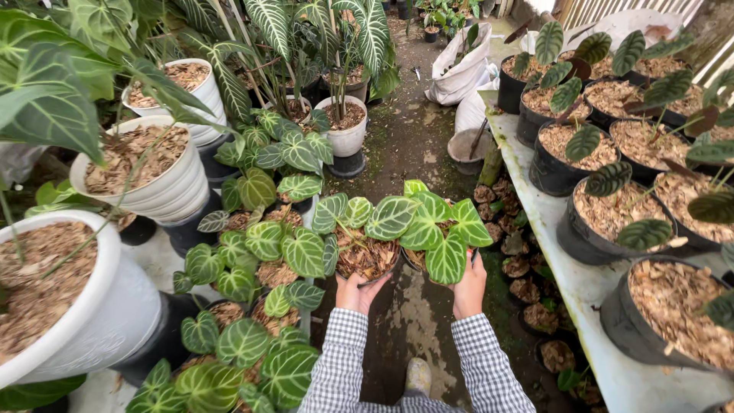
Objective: The person sweeps a shelf with a small broom and then moves several small potted plants from the shelf to the ground by hand.
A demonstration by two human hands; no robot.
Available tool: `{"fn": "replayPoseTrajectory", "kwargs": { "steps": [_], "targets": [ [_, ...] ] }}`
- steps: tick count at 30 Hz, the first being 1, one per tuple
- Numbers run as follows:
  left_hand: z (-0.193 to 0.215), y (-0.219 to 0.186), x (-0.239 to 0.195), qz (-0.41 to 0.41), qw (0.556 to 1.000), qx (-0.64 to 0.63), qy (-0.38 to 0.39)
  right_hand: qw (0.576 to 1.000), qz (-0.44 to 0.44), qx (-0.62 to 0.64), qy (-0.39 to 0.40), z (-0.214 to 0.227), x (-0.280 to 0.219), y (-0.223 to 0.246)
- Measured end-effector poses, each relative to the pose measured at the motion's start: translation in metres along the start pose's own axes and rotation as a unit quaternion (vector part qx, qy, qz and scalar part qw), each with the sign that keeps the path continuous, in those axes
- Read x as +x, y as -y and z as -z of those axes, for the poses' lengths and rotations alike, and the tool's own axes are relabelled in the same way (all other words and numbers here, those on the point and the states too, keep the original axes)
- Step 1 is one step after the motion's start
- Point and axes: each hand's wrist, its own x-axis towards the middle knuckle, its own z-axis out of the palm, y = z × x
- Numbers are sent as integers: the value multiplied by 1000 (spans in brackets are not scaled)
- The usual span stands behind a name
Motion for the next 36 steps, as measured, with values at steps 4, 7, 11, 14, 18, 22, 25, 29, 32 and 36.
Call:
{"fn": "replayPoseTrajectory", "kwargs": {
  "steps": [4,7,11,14,18,22,25,29,32,36],
  "targets": [
    [-37,1,65,6,999,-33,-38,1000,3,-16,9,-20,72,16],
    [-55,7,99,13,997,-50,-56,999,33,-26,29,-25,118,21],
    [-71,11,143,-8,999,-44,-29,998,39,-36,25,-31,167,24],
    [-75,14,166,-1,998,-41,-50,999,-3,16,28,-36,198,20],
    [-81,9,209,-1,998,-48,-49,998,44,-16,38,-47,238,9],
    [-88,1,269,15,999,-40,-32,998,60,12,32,-70,282,6],
    [-96,-12,320,37,998,-42,-26,998,51,39,7,-95,304,9],
    [-106,-35,381,38,998,-13,41,998,55,42,-12,-136,342,23],
    [-108,-52,420,61,998,-20,21,997,54,53,-34,-162,370,17],
    [-107,-68,460,88,995,-25,-31,997,51,34,-56,-182,405,-6]
  ]
}}
